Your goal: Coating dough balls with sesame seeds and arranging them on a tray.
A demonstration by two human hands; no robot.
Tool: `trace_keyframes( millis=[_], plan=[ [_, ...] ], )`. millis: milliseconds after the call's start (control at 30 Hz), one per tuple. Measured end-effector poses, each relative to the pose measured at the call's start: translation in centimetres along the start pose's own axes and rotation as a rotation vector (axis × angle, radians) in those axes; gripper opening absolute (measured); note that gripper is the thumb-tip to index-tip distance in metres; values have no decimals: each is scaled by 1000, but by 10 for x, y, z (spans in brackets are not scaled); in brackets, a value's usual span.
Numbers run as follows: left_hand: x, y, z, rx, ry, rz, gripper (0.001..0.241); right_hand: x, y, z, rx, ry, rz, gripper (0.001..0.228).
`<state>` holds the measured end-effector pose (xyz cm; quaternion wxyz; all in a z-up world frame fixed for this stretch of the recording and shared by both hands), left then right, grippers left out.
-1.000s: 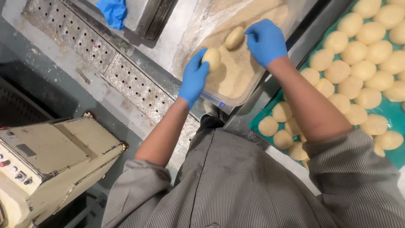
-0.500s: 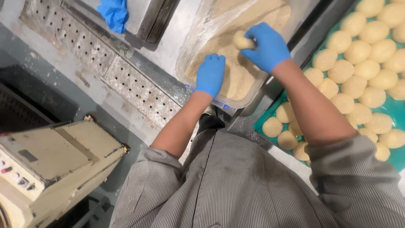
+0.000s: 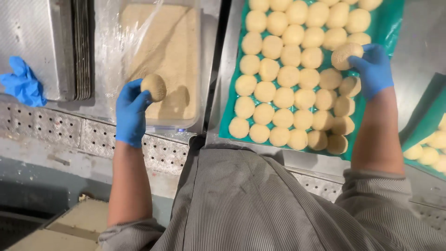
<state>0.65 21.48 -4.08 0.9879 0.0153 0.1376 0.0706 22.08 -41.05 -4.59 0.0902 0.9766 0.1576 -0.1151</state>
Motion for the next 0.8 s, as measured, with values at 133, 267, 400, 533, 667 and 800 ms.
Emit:
trace_keyframes(
  millis=[133,267,400,533,667,800],
  plan=[
    [-10,-36,45,-385,51,38,34,15,10,7,-128,-242,-37,38],
    [-1,-79,59,-476,61,-65,38,30,-2,-10,-472,-477,-193,28],
    [18,-152,72,-624,73,-206,43,13,-16,-18,-1162,-248,-32,32],
    [42,-254,79,-693,115,-518,44,-33,-96,-98,-801,156,-102,36],
    [73,-333,68,-597,95,-636,49,-55,-138,-125,-543,405,-249,82],
    [141,-337,47,-439,309,-771,58,-35,-45,-28,-510,288,-79,58]
  ],
)
Point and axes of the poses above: each hand's wrist, its own x-axis towards the middle knuckle, its own y-axis out of the back of the hand, z = x × y, the point moved 3 cm from there along x, towards the middle knuckle, and after that the axes turned 12 degrees about -z, right-handed, at the moved point
